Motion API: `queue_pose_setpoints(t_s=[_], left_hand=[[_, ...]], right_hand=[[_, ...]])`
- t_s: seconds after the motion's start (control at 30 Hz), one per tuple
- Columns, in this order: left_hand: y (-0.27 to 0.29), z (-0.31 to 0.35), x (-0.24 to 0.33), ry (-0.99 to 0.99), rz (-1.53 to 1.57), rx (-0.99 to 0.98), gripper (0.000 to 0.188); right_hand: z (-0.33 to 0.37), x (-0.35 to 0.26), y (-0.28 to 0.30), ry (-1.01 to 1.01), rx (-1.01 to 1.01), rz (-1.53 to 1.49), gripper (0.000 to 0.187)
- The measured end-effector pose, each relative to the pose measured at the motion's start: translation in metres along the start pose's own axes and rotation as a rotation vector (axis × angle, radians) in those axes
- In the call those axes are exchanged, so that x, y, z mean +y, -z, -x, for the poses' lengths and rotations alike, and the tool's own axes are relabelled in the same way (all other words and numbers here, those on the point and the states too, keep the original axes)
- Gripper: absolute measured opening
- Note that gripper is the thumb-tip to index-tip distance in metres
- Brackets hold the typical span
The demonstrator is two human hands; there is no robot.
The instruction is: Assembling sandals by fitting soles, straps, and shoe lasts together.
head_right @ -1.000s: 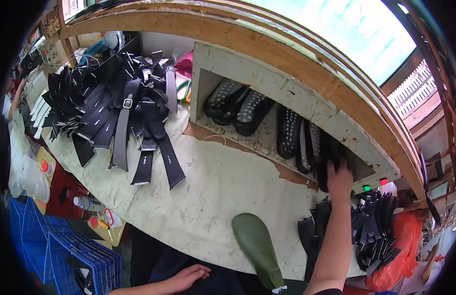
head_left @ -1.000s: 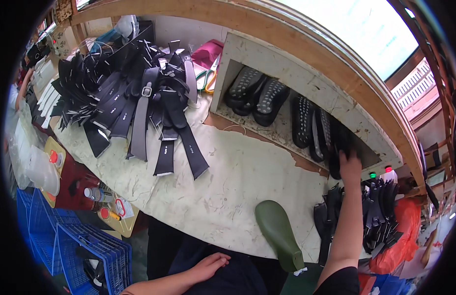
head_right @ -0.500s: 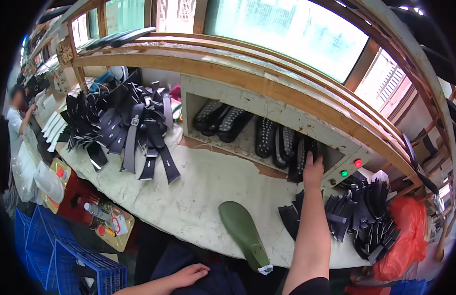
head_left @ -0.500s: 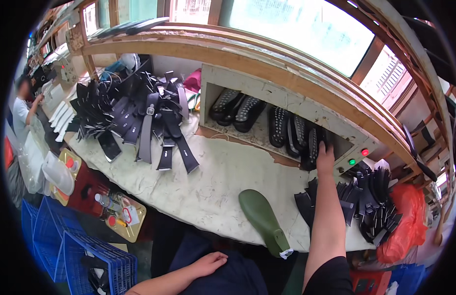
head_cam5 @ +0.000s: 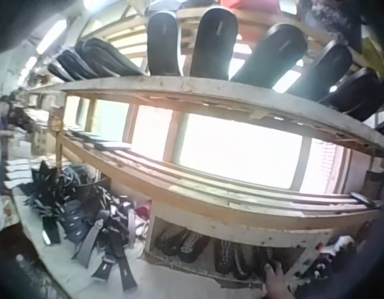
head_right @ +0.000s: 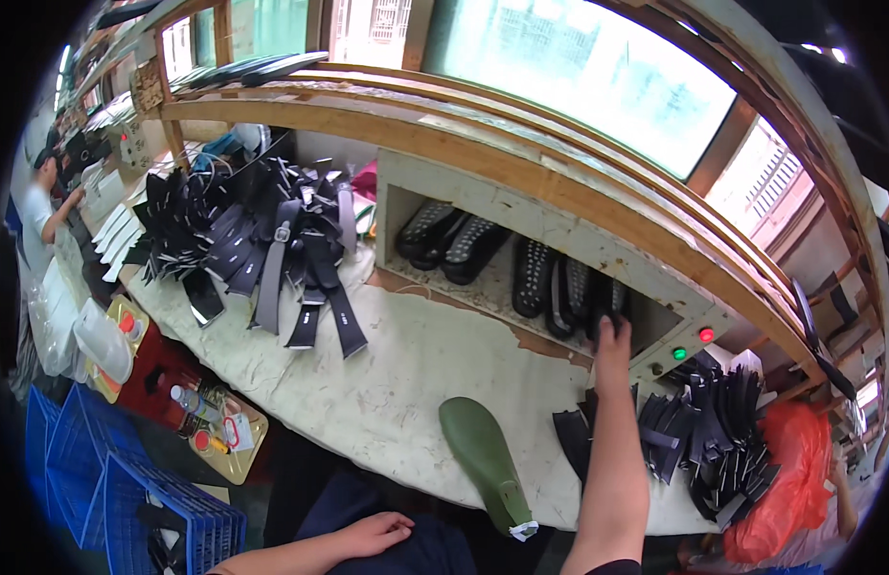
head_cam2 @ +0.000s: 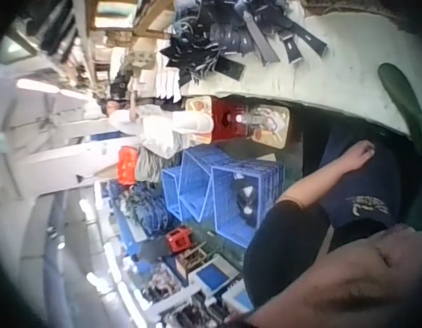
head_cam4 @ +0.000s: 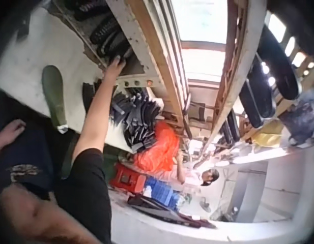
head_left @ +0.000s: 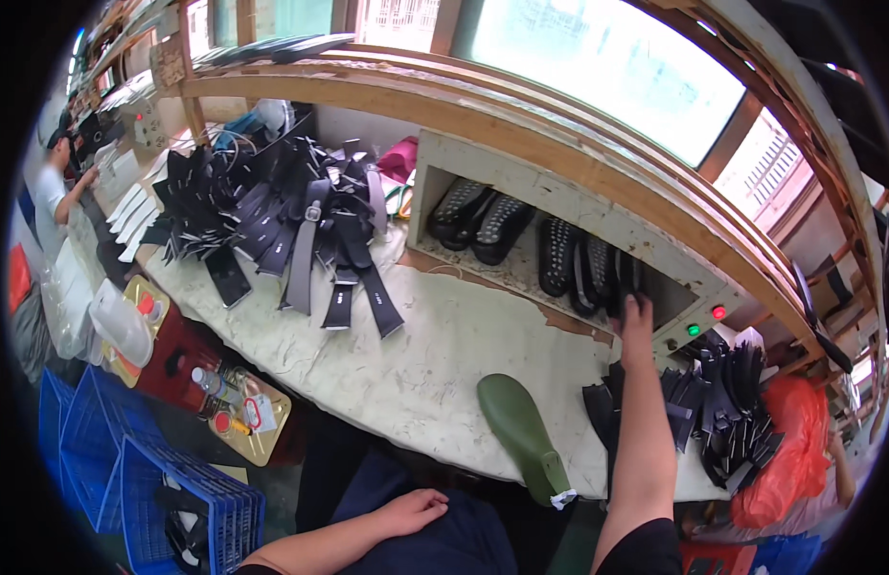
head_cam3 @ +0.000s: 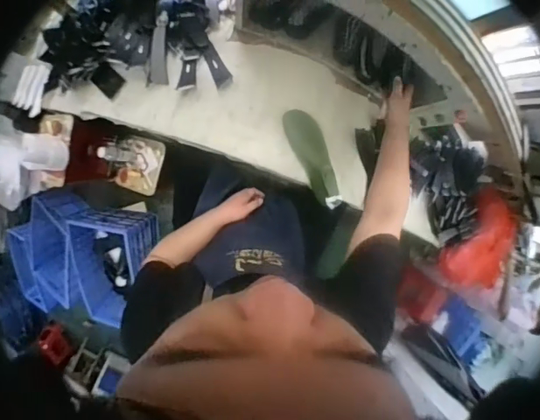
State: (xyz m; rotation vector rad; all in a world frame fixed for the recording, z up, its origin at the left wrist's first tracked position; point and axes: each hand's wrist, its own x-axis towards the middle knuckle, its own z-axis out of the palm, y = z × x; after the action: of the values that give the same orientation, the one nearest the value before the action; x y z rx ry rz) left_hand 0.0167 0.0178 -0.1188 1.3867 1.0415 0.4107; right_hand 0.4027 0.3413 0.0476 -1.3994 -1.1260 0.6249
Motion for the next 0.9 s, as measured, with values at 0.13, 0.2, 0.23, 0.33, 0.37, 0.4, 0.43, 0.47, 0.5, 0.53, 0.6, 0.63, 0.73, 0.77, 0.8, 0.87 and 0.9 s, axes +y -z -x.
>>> queue_pose_setpoints(t_s=[0.13,0.2,0.23,0.33,0.37,0.4,0.43,0.47,0.5,0.53,0.6,0.63,0.73,0.77,0.8,0.87,0.9], left_hand=[[0.006,0.022,0.025,-0.02,-0.008,0.001,0.044],[0.018,0.03,0.044,-0.116,0.291,-0.093,0.05],[0.022,0.042,0.064,-0.147,0.441,-0.156,0.055],[0.017,0.048,0.138,-0.464,0.962,0.06,0.068],[0.014,0.047,0.147,-0.552,1.132,0.113,0.068],[0.02,0.046,0.151,-0.537,1.124,0.089,0.068],[0.024,0.046,0.156,-0.476,1.202,0.082,0.064],[0.028,0.046,0.161,-0.415,1.278,0.078,0.06],[0.027,0.046,0.163,-0.358,1.357,0.08,0.056],[0.028,0.046,0.159,-0.356,1.352,0.074,0.056],[0.037,0.044,0.138,-0.22,1.178,0.318,0.05],[0.039,0.043,0.131,-0.154,1.085,0.437,0.047],[0.026,0.047,0.111,-0.104,1.092,0.477,0.044],[0.024,0.047,0.107,-0.084,1.098,0.508,0.042],[0.022,0.046,0.105,-0.088,1.097,0.509,0.042],[0.015,0.045,0.103,-0.036,1.129,0.511,0.042],[0.013,0.044,0.103,-0.011,1.143,0.509,0.042]], right_hand=[[0.095,-0.086,0.016,-0.261,-0.226,0.11,0.054],[0.15,-0.103,0.037,-0.272,-0.47,-0.152,0.058],[0.186,-0.119,0.042,-0.339,-0.522,-0.295,0.059],[0.281,-0.164,0.02,-0.543,-0.691,-0.595,0.062],[0.304,-0.17,0.011,-0.667,-0.797,-0.619,0.06],[0.317,-0.172,0.005,-0.78,-0.895,-0.642,0.058],[0.323,-0.171,0.005,-0.778,-0.877,-0.653,0.058],[0.327,-0.168,0.003,-0.411,-0.836,-0.321,0.056],[0.329,-0.162,0.003,-0.047,-0.77,0.016,0.055],[0.33,-0.159,0.004,0.311,-0.675,0.351,0.053],[0.313,-0.164,0.009,0.36,-0.39,0.577,0.055],[0.307,-0.164,0.012,0.401,-0.102,0.793,0.056],[0.3,-0.114,0.01,0.093,-0.304,0.946,0.047],[0.3,-0.111,0.008,0.096,-0.302,0.943,0.047],[0.3,-0.109,0.006,0.006,-0.257,0.901,0.047],[0.301,-0.104,0.003,-0.173,-0.178,0.815,0.048],[0.302,-0.096,0.004,-0.172,-0.18,0.814,0.048]])
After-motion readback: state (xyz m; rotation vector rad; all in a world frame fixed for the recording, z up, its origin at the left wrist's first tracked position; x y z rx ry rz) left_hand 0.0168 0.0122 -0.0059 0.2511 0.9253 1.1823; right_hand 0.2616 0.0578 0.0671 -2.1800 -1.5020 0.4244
